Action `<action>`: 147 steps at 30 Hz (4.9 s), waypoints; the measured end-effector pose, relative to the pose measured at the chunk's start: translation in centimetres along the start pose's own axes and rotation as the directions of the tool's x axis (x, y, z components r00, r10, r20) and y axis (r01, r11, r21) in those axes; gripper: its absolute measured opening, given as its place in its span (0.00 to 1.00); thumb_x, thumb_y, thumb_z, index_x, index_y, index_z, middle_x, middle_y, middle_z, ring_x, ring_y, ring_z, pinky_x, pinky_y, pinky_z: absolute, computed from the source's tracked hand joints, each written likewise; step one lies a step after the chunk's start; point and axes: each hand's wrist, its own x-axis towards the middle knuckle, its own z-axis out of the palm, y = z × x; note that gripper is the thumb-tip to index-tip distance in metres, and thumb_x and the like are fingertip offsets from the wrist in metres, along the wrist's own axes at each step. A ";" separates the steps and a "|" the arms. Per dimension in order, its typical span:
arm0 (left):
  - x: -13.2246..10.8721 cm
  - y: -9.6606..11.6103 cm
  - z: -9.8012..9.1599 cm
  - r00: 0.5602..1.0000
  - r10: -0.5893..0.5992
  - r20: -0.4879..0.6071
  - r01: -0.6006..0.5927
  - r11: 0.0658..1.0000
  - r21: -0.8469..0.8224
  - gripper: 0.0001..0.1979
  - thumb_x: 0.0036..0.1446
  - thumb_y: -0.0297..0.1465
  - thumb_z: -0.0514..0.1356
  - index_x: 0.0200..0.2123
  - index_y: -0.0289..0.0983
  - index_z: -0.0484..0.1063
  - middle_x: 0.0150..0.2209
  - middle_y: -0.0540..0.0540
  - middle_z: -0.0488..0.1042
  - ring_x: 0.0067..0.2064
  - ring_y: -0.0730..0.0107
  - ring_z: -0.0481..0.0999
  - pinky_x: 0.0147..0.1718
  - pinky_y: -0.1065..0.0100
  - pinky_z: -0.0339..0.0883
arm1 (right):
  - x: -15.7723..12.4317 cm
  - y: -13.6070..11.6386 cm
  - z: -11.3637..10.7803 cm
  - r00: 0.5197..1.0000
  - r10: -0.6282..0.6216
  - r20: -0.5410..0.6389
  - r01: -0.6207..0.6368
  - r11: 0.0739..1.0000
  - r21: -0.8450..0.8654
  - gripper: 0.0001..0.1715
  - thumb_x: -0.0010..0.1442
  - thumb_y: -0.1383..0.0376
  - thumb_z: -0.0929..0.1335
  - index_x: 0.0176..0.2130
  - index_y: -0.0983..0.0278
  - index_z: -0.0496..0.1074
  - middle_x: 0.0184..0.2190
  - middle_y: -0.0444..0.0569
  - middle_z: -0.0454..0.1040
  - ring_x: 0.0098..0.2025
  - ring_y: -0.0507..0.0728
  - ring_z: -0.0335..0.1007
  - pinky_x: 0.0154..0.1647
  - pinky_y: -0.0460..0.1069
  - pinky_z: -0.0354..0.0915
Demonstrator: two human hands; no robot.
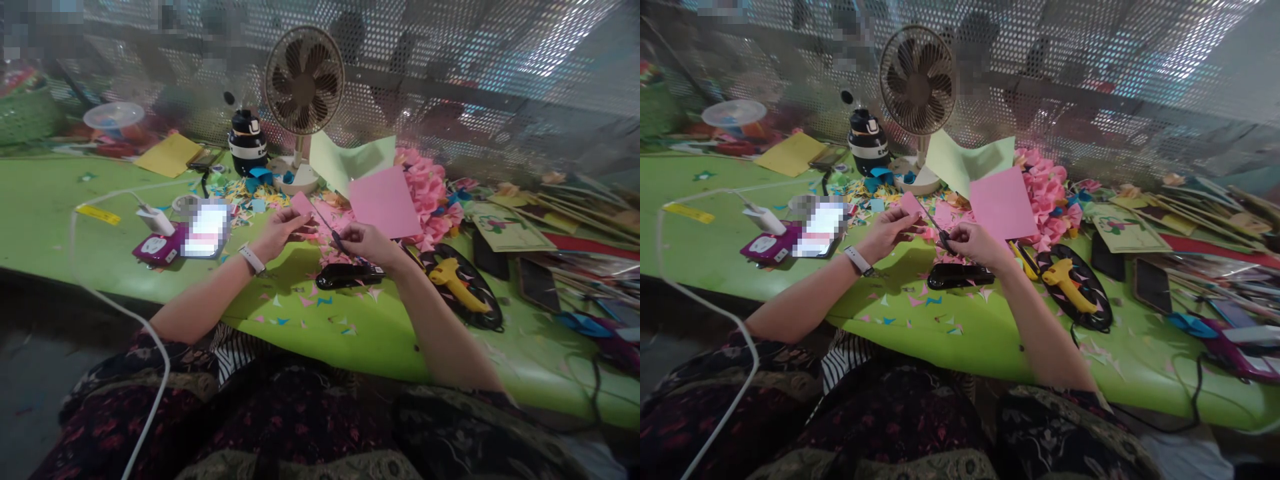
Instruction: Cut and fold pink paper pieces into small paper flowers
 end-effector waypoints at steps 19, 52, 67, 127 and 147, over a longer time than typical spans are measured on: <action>-0.3 0.1 0.4 0.998 0.056 -0.015 -0.056 0.998 -0.012 0.11 0.53 0.34 0.70 0.30 0.34 0.74 0.32 0.45 0.80 0.30 0.74 0.79 0.30 0.72 0.72 | -0.9 -1.8 0.7 0.999 0.033 0.037 -0.031 0.998 -0.057 0.28 0.46 0.44 0.76 0.29 0.63 0.68 0.25 0.43 0.66 0.28 0.51 0.59 0.28 0.49 0.53; -0.1 -0.4 0.3 1.000 0.003 0.009 -0.002 0.996 -0.085 0.09 0.52 0.29 0.70 0.28 0.33 0.73 0.28 0.48 0.80 0.25 0.78 0.77 0.31 0.73 0.73 | -0.6 -0.8 0.7 0.995 -0.100 0.022 0.102 0.977 -0.186 0.27 0.51 0.44 0.74 0.29 0.62 0.67 0.25 0.43 0.66 0.28 0.52 0.59 0.28 0.49 0.54; 0.2 -0.6 -0.1 1.000 0.001 0.015 0.001 0.994 -0.105 0.10 0.51 0.29 0.71 0.28 0.33 0.73 0.27 0.48 0.80 0.26 0.78 0.78 0.31 0.75 0.72 | -0.4 -0.5 0.8 0.998 -0.069 -0.013 0.067 0.994 -0.088 0.30 0.45 0.42 0.76 0.26 0.63 0.67 0.22 0.41 0.65 0.26 0.50 0.58 0.27 0.48 0.52; 0.6 -0.8 -0.7 0.994 0.111 0.019 -0.112 0.992 0.063 0.14 0.54 0.37 0.69 0.28 0.36 0.69 0.27 0.51 0.76 0.32 0.72 0.81 0.33 0.71 0.74 | -0.5 -0.9 0.9 0.998 -0.031 -0.049 0.027 0.996 -0.084 0.32 0.43 0.40 0.76 0.24 0.64 0.67 0.19 0.39 0.62 0.22 0.48 0.53 0.24 0.47 0.49; 0.3 -0.8 -0.4 0.996 0.091 0.021 -0.092 0.994 0.064 0.18 0.48 0.40 0.72 0.27 0.35 0.70 0.28 0.49 0.77 0.31 0.70 0.81 0.35 0.67 0.75 | -0.6 -1.2 1.1 0.999 0.007 -0.048 -0.013 0.992 -0.127 0.33 0.45 0.38 0.74 0.26 0.65 0.70 0.19 0.42 0.65 0.22 0.48 0.53 0.23 0.47 0.45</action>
